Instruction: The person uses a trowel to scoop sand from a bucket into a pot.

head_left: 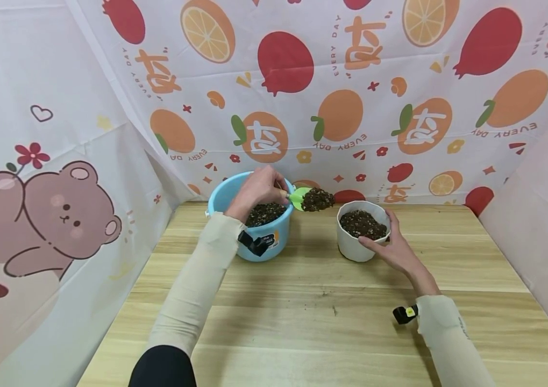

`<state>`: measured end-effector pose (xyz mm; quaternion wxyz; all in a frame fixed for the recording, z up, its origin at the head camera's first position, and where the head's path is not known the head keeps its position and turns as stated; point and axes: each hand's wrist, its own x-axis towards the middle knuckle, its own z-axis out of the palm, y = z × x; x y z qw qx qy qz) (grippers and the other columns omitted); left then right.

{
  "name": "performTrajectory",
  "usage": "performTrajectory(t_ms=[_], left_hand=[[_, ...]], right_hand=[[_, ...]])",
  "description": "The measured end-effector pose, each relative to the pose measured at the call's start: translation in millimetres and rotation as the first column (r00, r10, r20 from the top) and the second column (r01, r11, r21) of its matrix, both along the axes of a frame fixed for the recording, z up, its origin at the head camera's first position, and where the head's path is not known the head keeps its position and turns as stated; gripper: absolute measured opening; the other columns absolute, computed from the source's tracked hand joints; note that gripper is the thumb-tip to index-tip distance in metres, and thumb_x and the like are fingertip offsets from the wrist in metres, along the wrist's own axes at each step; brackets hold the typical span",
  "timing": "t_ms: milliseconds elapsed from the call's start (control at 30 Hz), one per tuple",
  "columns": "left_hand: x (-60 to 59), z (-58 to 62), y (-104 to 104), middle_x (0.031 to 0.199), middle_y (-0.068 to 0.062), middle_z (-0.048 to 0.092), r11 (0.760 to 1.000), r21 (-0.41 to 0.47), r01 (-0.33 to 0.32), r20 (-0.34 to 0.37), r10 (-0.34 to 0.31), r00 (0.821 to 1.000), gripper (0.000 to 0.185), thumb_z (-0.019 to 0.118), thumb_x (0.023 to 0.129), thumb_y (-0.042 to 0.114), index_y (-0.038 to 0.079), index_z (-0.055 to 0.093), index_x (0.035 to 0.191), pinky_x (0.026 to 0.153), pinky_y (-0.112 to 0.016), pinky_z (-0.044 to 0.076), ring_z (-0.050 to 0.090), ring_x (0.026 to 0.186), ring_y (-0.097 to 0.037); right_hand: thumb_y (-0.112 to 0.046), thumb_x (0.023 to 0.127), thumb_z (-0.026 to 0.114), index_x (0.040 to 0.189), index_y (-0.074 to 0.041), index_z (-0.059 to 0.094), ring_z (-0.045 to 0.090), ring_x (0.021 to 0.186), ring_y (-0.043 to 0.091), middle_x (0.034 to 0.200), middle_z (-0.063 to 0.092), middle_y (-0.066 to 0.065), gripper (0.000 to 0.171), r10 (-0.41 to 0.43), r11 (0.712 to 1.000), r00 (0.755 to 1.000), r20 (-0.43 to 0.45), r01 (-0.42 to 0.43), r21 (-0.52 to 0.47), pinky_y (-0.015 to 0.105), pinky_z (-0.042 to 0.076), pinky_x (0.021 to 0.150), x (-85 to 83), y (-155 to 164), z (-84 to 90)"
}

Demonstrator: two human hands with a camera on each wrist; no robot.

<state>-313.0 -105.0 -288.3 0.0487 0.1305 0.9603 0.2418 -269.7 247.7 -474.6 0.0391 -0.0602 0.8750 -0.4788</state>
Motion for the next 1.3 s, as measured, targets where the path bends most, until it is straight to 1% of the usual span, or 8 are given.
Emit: performTrajectory(t_ms=[267,400,667,867,1033,1300], left_hand=[[-1.4,-3.3,5,0.087,-0.003,0.077,1.000,-0.005,0.010,-0.018,-0.011,1.000,0.012,0.084,0.081,0.020,0.013,0.079,0.089,0.069,-0.029,0.047,0.062,0.076,-0.017],[-1.2,-4.7,9,0.088,-0.003,0.077,1.000,0.009,0.019,-0.018,-0.019,1.000,0.013,0.084,0.081,0.020,0.012,0.079,0.090,0.067,-0.029,0.047,0.062,0.076,-0.018],[-3.2,-6.7,15,0.088,-0.003,0.076,0.999,-0.010,0.030,-0.023,-0.030,0.999,0.012,0.085,0.081,0.021,0.012,0.079,0.087,0.071,-0.031,0.048,0.063,0.080,-0.020],[-3.9,-8.0,19,0.088,-0.002,0.076,0.999,-0.021,0.045,-0.026,-0.045,0.999,0.011,0.084,0.081,0.021,0.013,0.079,0.088,0.071,-0.031,0.048,0.063,0.079,-0.019],[-2.5,-8.6,24,0.088,-0.001,0.077,0.998,-0.024,0.059,-0.044,-0.060,0.997,0.013,0.084,0.081,0.021,0.013,0.080,0.089,0.069,-0.031,0.047,0.062,0.078,-0.019],[-1.3,-9.5,33,0.089,-0.002,0.077,0.997,0.004,0.081,-0.039,-0.081,0.996,0.010,0.084,0.081,0.017,0.013,0.081,0.089,0.068,-0.032,0.051,0.066,0.079,-0.019]], right_hand=[[-0.057,0.087,0.072,0.159,-0.040,-0.017,0.019,0.153,0.050,0.169,0.012,0.025,0.116,0.000,1.000,1.000,0.002,0.000,0.005,0.071,0.022,0.117,-0.9,0,0.5],[-0.057,0.088,0.072,0.159,-0.040,-0.018,0.019,0.154,0.050,0.169,0.012,0.025,0.115,0.002,1.000,1.000,0.002,-0.002,0.006,0.071,0.022,0.117,-1.0,-1,0.2],[-0.056,0.088,0.072,0.159,-0.040,-0.016,0.020,0.153,0.050,0.168,0.014,0.024,0.115,0.003,1.000,1.000,-0.005,-0.003,-0.001,0.071,0.022,0.117,-1.6,-1,0.2],[-0.055,0.088,0.072,0.159,-0.039,-0.016,0.020,0.153,0.050,0.168,0.013,0.025,0.115,0.004,1.000,1.000,-0.009,-0.004,-0.008,0.071,0.022,0.118,-1.1,-2,0.2],[-0.055,0.088,0.072,0.159,-0.039,-0.017,0.020,0.153,0.050,0.168,0.013,0.025,0.115,0.005,1.000,1.000,-0.009,-0.005,-0.011,0.071,0.022,0.117,-0.7,-1,-0.4],[-0.055,0.089,0.071,0.160,-0.037,-0.016,0.022,0.153,0.048,0.168,0.014,0.024,0.114,0.002,1.000,1.000,-0.018,-0.002,0.006,0.070,0.025,0.117,-1.3,-1,-2.4]])
